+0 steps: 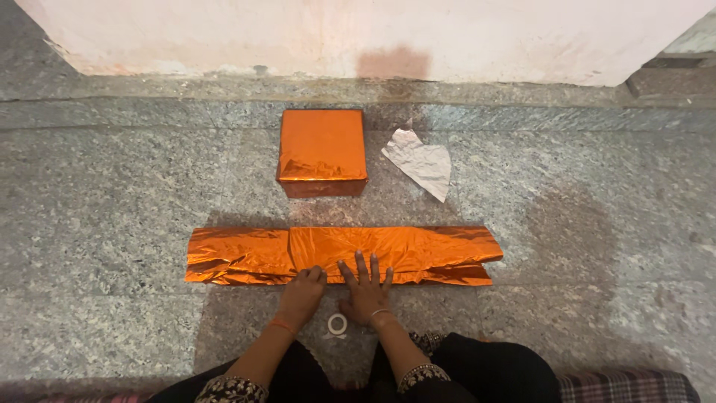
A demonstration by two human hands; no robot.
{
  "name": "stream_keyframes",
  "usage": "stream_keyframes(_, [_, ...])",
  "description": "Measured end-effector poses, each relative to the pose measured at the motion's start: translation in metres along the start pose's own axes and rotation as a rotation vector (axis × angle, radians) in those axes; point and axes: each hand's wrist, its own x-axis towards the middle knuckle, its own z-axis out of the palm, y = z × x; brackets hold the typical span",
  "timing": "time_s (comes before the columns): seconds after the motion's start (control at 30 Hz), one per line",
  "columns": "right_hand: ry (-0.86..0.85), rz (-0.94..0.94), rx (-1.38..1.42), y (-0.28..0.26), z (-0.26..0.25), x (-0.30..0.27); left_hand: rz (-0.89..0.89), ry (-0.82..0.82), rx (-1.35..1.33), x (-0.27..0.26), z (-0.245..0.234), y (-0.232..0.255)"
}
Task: The person wraps a small rectangular box with orange metallic paper. They place the box on the paper, fold the paper over the box, and secure the folds with clear tape. The person smooths the paper and folds the ends to complete the wrapping.
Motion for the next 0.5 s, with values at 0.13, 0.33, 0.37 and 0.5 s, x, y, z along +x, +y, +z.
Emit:
stream_keyframes(0.13, [-0.011, 0.004, -0.009, -0.0004, 0.001, 0.0007, -0.016, -0.027, -0.007, 0.0, 0.0004, 0.0014])
stream_keyframes(0.33, [-0.004, 0.007, 0.017, -0.0012, -0.0017, -0.001, -0.016, -0.022, -0.021, 0.001, 0.001, 0.0009])
stream_keyframes(0.37, [-0.008, 0.008, 0.013, -0.0015, -0.0024, -0.001, -0.016, -0.016, -0.026, 0.0008, 0.0005, 0.0011])
stream_keyframes(0.5, [-0.016, -0.002, 0.011, -0.0023, -0.0044, -0.001, 0.019, 0.005, -0.005, 0.0004, -0.0056, 0.0011])
